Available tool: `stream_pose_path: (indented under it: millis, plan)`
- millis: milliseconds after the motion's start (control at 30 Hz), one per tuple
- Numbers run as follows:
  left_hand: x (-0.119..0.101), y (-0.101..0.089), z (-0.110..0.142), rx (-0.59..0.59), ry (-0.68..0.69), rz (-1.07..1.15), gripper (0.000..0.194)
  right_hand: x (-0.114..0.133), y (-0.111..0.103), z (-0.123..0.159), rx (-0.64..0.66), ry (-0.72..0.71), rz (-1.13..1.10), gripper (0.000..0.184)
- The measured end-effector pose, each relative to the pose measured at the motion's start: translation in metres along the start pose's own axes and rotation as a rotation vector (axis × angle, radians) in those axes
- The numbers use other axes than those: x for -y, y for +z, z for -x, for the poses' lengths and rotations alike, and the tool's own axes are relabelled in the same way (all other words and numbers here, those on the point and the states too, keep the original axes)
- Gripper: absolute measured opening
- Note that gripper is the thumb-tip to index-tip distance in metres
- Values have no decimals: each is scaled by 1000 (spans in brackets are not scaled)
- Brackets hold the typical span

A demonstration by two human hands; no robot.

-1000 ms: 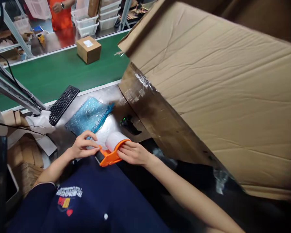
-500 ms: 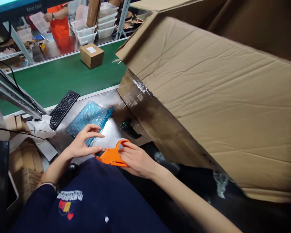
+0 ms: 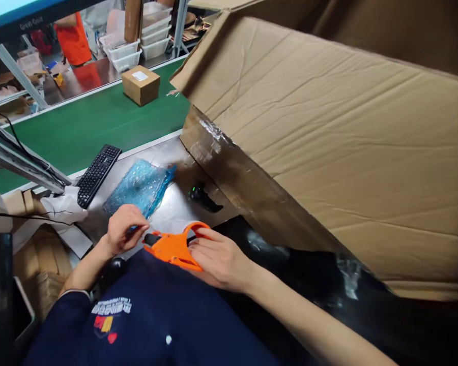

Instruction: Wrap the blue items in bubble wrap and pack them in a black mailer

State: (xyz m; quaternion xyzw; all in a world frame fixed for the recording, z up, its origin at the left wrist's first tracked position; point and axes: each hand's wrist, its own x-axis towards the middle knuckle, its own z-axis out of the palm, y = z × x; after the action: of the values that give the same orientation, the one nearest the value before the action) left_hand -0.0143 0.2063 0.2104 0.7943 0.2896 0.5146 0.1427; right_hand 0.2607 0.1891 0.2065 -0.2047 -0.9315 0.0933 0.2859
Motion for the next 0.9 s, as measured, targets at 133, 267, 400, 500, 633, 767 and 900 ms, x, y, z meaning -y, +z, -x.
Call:
stream_pose_path:
  millis: [133, 267, 400, 500, 633, 767, 900]
  plan:
    - [-2, -18, 5, -324, -10, -23, 6, 23, -25, -1, -68, 60, -46, 25]
    - [-3, -28, 10, -435, -165, -72, 8, 24, -34, 10, -27, 240, -1, 28]
    - [7, -3, 17, -325, -128, -184, 6, 11, -3, 17, -77, 407, 183, 29]
    - [16, 31, 19, -178, -12, -234, 7, -10, 36, 8, -48, 573, 305, 35]
    - [6, 58, 21, -46, 135, -152, 18, -59, 86, -5, 200, 1062, 294, 38]
    - [5, 56, 18, -108, -208, 1, 16, -102, 134, 6, 316, 1241, 224, 39]
    - [52, 50, 16, -117, -923, 286, 34, -114, 179, 31, 334, 1236, 220, 31]
